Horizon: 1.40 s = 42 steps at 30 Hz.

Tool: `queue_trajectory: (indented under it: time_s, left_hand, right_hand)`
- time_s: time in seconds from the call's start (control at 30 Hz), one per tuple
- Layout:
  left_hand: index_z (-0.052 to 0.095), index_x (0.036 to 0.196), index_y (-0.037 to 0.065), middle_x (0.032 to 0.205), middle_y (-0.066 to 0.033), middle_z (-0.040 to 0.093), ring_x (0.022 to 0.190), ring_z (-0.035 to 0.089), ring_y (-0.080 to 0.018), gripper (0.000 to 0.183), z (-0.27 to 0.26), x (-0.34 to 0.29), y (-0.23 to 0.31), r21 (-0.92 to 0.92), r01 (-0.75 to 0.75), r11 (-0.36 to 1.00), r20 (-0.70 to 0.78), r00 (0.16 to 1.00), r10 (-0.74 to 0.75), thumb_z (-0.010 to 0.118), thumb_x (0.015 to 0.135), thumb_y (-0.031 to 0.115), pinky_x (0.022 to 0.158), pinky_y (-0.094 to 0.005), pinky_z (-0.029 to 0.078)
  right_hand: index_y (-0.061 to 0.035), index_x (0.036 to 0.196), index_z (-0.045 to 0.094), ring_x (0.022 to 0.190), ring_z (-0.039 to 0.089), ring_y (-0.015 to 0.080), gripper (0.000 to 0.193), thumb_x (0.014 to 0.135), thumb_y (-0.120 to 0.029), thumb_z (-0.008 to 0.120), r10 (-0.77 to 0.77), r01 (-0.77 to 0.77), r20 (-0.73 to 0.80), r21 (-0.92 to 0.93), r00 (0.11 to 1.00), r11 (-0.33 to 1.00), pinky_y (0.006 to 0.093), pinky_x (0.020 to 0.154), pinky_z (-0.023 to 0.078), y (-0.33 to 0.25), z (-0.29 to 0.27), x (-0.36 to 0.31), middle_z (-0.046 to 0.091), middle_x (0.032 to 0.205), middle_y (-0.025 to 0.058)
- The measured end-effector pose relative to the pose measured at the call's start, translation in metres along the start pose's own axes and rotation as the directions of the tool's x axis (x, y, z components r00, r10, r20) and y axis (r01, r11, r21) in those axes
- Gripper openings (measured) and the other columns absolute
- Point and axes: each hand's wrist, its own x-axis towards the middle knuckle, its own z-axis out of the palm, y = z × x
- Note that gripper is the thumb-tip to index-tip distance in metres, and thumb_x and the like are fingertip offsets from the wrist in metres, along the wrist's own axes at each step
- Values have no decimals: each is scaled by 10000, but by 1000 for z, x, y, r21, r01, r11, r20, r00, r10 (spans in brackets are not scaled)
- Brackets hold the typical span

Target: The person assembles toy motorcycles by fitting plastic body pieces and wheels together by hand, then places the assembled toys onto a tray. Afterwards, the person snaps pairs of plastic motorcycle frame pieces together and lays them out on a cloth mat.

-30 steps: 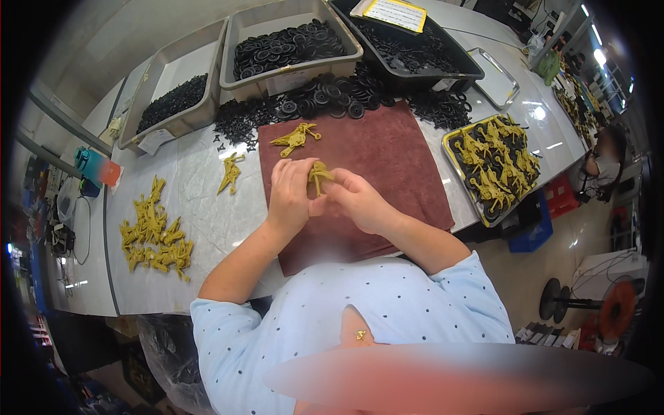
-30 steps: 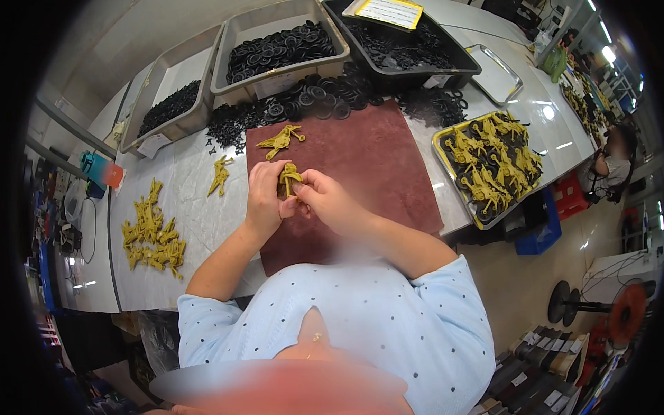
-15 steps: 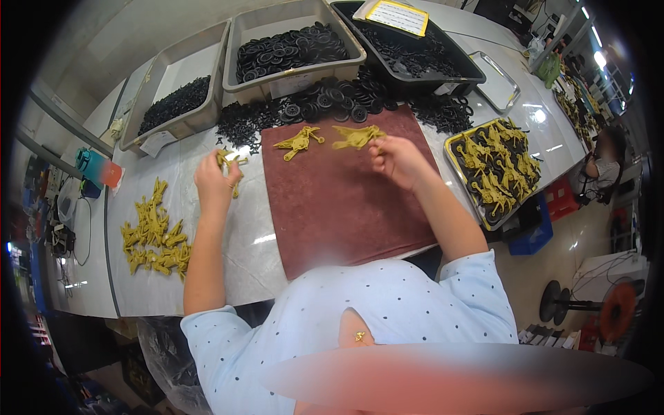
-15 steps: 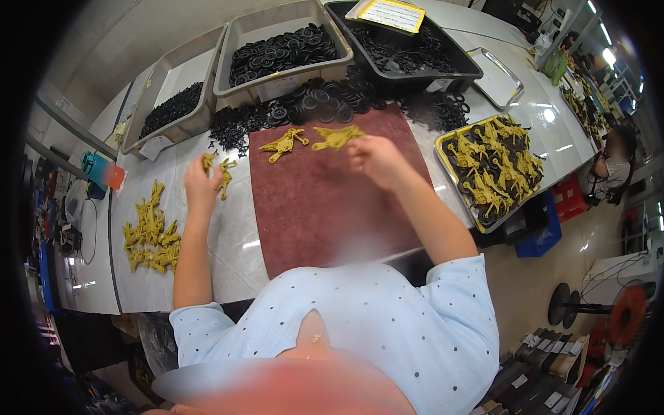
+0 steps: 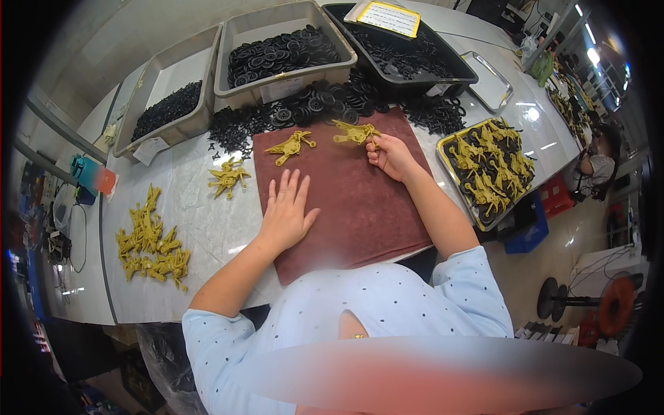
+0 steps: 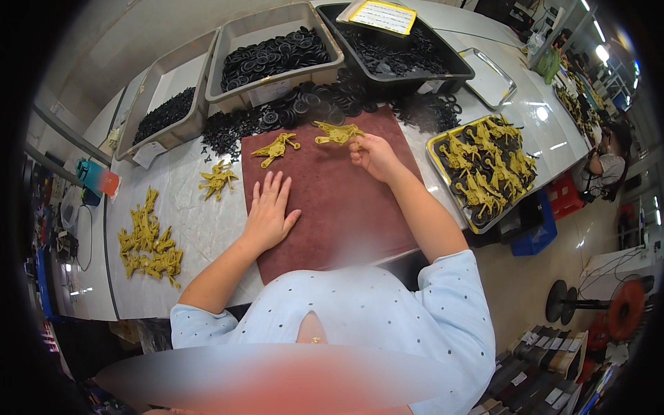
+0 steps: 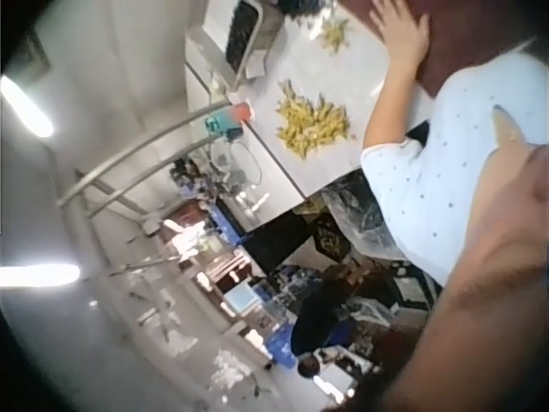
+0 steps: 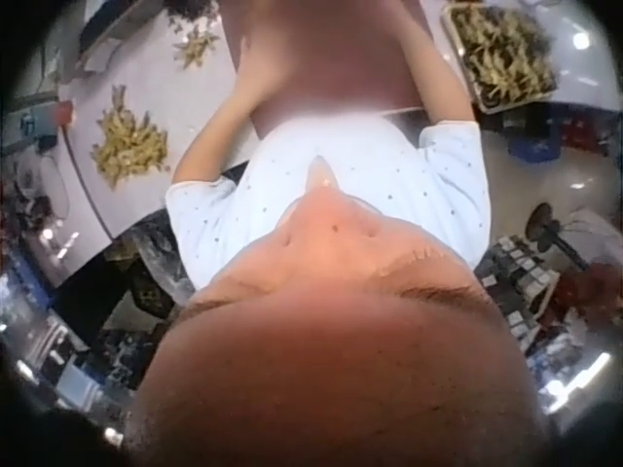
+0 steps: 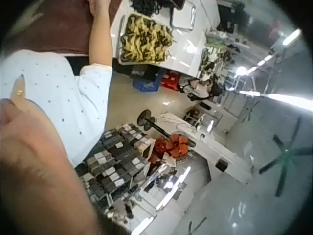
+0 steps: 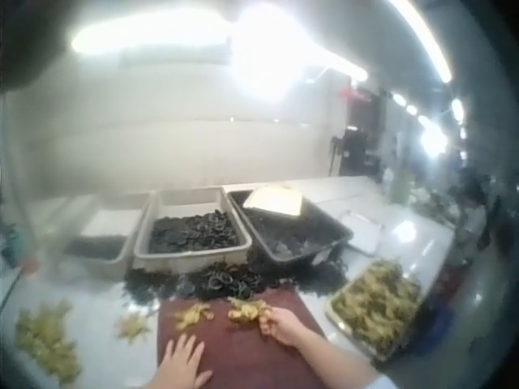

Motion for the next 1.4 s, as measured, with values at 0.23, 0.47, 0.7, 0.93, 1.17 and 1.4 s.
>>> queue_trajectory:
  time_s: [0.23, 0.47, 0.7, 0.93, 1.17, 1.4]
  left_hand:
    - [399, 1396, 70, 1476, -216, 296, 1384, 237, -385, 621, 1, -10, 3, 53, 92, 994, 106, 990, -97, 520, 898, 420, 1110, -552, 175]
    - [419, 1389, 79, 1485, -220, 277, 1378, 239, -402, 647, -8, -40, 23, 55, 151, 987, 100, 983, -156, 586, 851, 398, 1104, -563, 167]
    - [563, 1027, 39, 1147, -179, 475, 1179, 423, -358, 435, -41, -58, 44, -214, -196, 957, 66, 974, 215, 701, 741, 336, 999, -515, 293]
    - [570, 964, 27, 928, -107, 534, 917, 524, -280, 296, -52, -85, 28, -299, -216, 930, 224, 931, 288, 650, 718, 170, 826, -403, 420]
    - [576, 951, -6, 845, -120, 539, 814, 548, -273, 232, -49, -93, 26, -355, -242, 903, 129, 944, 303, 562, 724, 40, 718, -352, 471]
    - [573, 944, -2, 859, -134, 546, 820, 553, -290, 218, -57, -90, 29, -390, -166, 906, 226, 937, 268, 573, 740, 77, 721, -368, 479]
  right_hand:
    - [-33, 986, 523, 665, 468, 132, 156, 985, -141, 410, -12, 14, 53, -27, 998, 1000, 264, 615, 403, -1, -4, -3, 527, 795, 31]
    - [-20, 1003, 531, 667, 467, 134, 168, 982, -135, 411, -1, 4, 49, -69, 999, 998, 268, 618, 408, 1, 1, -8, 531, 802, 36]
    - [37, 1031, 541, 681, 503, 134, 189, 965, -103, 432, 169, -178, -140, -59, 976, 982, 268, 644, 455, -13, 3, 2, 548, 809, 47]
    - [51, 1053, 543, 668, 535, 112, 209, 966, -97, 423, 206, -262, -233, -245, 950, 934, 238, 600, 468, -21, 21, 20, 561, 815, 49]
    - [76, 1064, 546, 667, 555, 119, 203, 947, -53, 439, 247, -300, -265, -186, 932, 935, 241, 594, 487, -20, 15, 45, 574, 830, 67]
    - [77, 1014, 548, 630, 560, 139, 170, 933, -5, 422, 184, -243, -324, -152, 928, 958, 254, 564, 490, -22, 15, 67, 577, 805, 94]
